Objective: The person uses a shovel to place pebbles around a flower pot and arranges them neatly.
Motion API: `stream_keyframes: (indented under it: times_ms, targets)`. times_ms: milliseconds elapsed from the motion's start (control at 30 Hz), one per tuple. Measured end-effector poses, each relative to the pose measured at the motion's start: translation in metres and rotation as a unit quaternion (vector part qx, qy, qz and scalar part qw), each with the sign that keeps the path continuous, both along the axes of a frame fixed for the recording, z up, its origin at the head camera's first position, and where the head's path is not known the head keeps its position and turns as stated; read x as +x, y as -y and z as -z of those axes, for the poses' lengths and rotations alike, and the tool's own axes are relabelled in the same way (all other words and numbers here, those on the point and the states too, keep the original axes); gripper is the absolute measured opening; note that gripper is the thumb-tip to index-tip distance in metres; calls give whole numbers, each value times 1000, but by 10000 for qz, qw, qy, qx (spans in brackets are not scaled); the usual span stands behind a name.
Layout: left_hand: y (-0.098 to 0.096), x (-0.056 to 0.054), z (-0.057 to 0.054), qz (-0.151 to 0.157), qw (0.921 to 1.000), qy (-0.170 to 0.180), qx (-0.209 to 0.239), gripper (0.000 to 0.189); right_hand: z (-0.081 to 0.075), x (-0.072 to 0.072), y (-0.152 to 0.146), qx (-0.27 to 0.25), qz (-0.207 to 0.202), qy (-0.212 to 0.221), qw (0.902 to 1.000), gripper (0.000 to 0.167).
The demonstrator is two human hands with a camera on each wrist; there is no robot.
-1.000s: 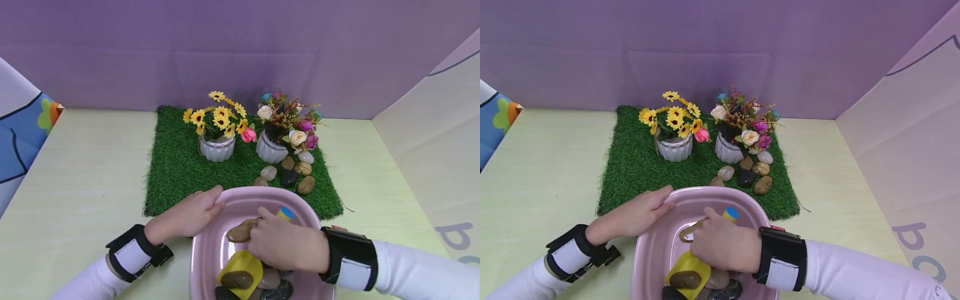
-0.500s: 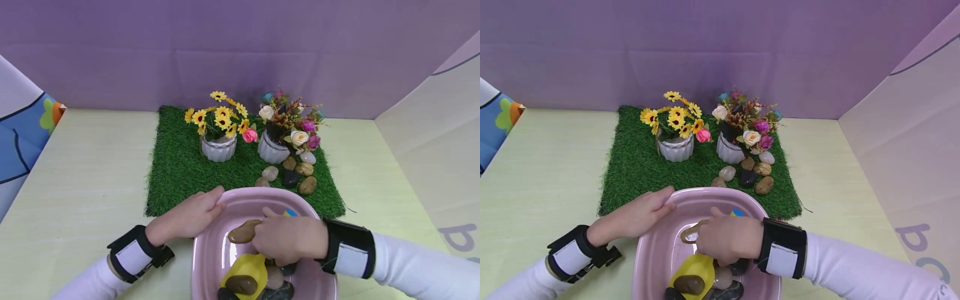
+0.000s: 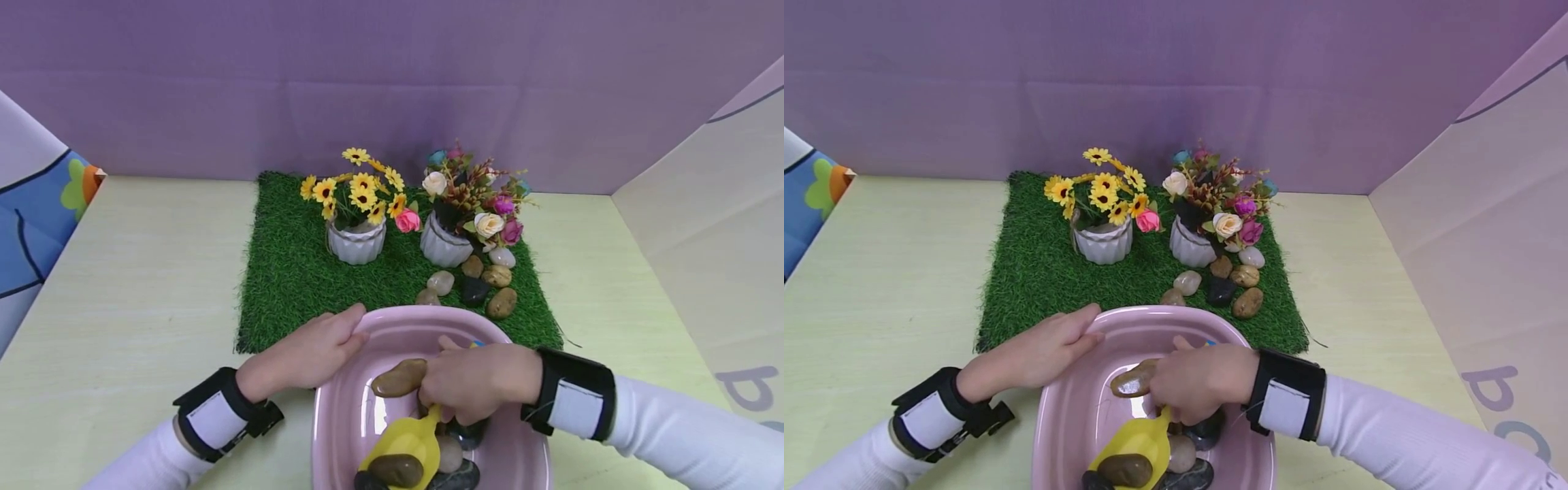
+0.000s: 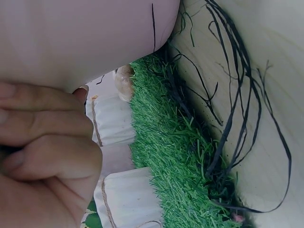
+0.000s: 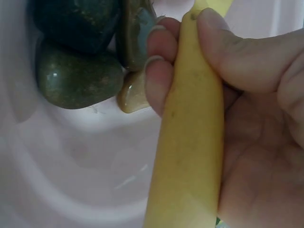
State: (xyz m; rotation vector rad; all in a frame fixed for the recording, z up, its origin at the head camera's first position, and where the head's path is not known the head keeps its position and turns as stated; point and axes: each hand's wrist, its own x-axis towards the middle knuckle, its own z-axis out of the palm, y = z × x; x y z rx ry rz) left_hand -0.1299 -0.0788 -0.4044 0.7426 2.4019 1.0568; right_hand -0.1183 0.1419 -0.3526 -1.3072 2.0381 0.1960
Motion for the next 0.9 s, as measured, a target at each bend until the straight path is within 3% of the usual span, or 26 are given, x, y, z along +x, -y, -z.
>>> stream_keyframes:
  times_ms: [133,267,533,900]
  targets:
    - [0,0,0,-9,10000,47,35,9,0,-2,-4,-72,147,230,9996,7]
    - [1,0,1,3,10000,32,55,9,2,-4,-7,-84,280,369,9989,14]
    - [0,0,0,11,10000,-9,39,9,4,-7,-11,-177,181,670,9974,11]
    - [0,0,0,14,10000,-5,53,9,3,-8,-12,-280,349,1149,9924,8]
